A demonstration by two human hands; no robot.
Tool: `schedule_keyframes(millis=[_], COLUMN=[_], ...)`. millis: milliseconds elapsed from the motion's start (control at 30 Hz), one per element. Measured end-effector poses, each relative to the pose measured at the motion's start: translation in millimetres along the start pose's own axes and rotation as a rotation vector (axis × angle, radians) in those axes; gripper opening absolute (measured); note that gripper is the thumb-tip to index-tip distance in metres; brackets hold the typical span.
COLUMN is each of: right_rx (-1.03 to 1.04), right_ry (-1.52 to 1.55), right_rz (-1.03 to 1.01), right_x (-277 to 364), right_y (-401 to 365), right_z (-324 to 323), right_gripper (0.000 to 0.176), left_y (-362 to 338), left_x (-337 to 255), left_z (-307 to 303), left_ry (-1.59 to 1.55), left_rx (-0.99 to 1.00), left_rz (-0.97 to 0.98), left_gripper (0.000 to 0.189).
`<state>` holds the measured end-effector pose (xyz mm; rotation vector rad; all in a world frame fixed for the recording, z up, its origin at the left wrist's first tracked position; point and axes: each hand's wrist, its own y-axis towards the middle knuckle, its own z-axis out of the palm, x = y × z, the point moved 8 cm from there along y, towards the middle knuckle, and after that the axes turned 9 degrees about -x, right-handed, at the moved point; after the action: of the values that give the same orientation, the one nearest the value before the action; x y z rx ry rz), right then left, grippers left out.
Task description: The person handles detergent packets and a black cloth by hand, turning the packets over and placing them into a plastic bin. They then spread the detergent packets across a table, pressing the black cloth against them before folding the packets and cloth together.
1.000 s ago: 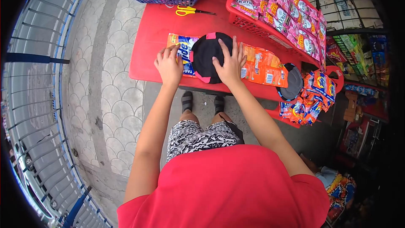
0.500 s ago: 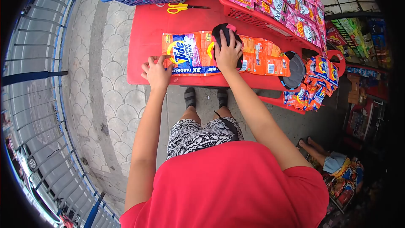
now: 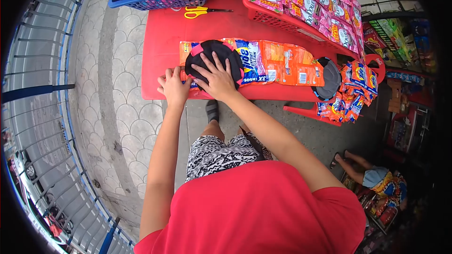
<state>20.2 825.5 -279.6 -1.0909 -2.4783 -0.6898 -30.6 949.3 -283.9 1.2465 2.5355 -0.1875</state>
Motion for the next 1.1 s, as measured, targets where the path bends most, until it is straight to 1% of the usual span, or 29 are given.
schedule_keyframes(millis=[67, 100, 200, 267, 300, 333, 367, 400, 467, 500, 533, 567, 600, 633, 667, 733, 800, 833, 867, 900, 933, 967, 1000, 1067, 1100], right_rx=[-0.012, -0.031, -0.084, -0.131, -0.137, -0.15, -0.157, -0.166, -0.13, -0.247, -0.283, -0.519, -0.597, -0.632, -0.787, -0.997, -0.879, -0.852, -0.863, -0.882, -0.897, -0.933, -0.942, -0.952, -0.959], right_ry=[-0.151, -0.213, -0.384, -0.365, -0.37, -0.41, -0.387, -0.369, -0.397, -0.283, -0.052, -0.037, -0.02, 0.01, 0.101, 0.369, 0.929, 1.06, 1.059, 1.214, 1.369, 1.361, 1.356, 1.271, 1.266], right_rz=[-0.011, 0.033, 0.13, 0.205, 0.278, 0.29, 0.275, 0.264, 0.417, 0.403, 0.607, 0.498, 0.615, 0.864, 0.858, 1.064, 1.303, 1.365, 1.366, 1.377, 1.382, 1.406, 1.409, 1.49, 1.503], right_x=[-10.4, -21.5, -66.3, -91.9, -108.5, -118.2, -130.7, -139.6, -172.0, -189.1, -211.1, -208.9, -215.7, -217.6, -235.2, -262.3, -276.4, -284.7, -279.2, -260.3, -241.3, -229.5, -232.6, -240.9, -243.8], right_y=[3.8, 5.6, 7.3, 5.4, 2.2, -2.4, -7.2, -11.9, -27.5, -38.2, -53.1, -65.4, -88.5, -113.7, -144.0, -202.8, -234.4, -250.8, -255.9, -249.7, -242.1, -241.4, -250.2, -276.4, -286.8], right_z=[-18.6, -23.5, -46.7, -60.4, -68.3, -77.2, -84.4, -95.1, -122.6, -142.0, -162.5, -198.6, -223.7, -246.4, -256.7, -252.4, -217.7, -199.6, -207.0, -214.3, -223.2, -237.3, -243.1, -256.5, -264.3], right_gripper=[0.049, 0.051, 0.048, 0.045, 0.044, 0.045, 0.044, 0.043, 0.041, 0.045, 0.05, 0.058, 0.065, 0.07, 0.07, 0.063, 0.051, 0.037, 0.037, 0.033, 0.031, 0.031, 0.031, 0.032, 0.031], left_y=[-1.0, -0.9, -0.1, 0.3, 0.5, 0.4, -1.1, -2.2, -1.3, -0.8, -0.4, 0.0, -0.6, -2.9, -5.3, -11.5, -30.2, -42.8, -58.0, -71.9, -86.3, -97.4, -101.1, -109.4, -113.5], left_x=[-1.1, -1.4, 2.2, 1.1, -0.3, 2.7, 2.3, 0.0, -2.6, -7.8, -14.6, -21.5, -29.9, -42.7, -57.0, -93.7, -160.2, -193.4, -227.4, -255.4, -280.1, -302.4, -319.5, -342.9, -355.5], left_z=[-1.3, -2.1, -4.6, -7.9, -9.2, -9.6, -5.9, -5.9, -6.5, -9.2, -10.6, -13.8, -16.3, -22.2, -22.2, -26.0, -36.8, -40.5, -36.6, -23.6, -11.2, 0.2, 16.9, 76.9, 87.5], left_ry=[-0.02, -0.017, -0.002, -0.027, -0.031, -0.034, -0.038, -0.045, -0.014, 0.01, 0.001, 0.029, 0.057, 0.029, 0.025, -0.064, -0.164, -0.229, -0.268, -0.315, -0.318, -0.335, -0.34, -0.397, -0.405], left_rx=[0.022, 0.027, 0.03, 0.043, 0.038, 0.036, 0.04, 0.04, 0.043, 0.047, 0.048, 0.015, -0.017, -0.067, -0.062, -0.093, -0.152, -0.11, -0.084, 0.016, 0.038, 0.07, 0.075, 0.482, 0.493], left_rz=[-0.011, -0.022, -0.039, -0.049, -0.041, -0.073, -0.102, -0.08, -0.078, -0.062, -0.038, -0.01, 0.016, 0.029, 0.044, 0.131, 0.411, 0.529, 0.674, 0.781, 0.899, 0.997, 1.002, 0.851, 0.862], left_gripper=[0.043, 0.043, 0.042, 0.042, 0.042, 0.042, 0.042, 0.042, 0.043, 0.041, 0.041, 0.04, 0.039, 0.038, 0.038, 0.037, 0.035, 0.036, 0.034, 0.03, 0.028, 0.024, 0.024, 0.032, 0.032])
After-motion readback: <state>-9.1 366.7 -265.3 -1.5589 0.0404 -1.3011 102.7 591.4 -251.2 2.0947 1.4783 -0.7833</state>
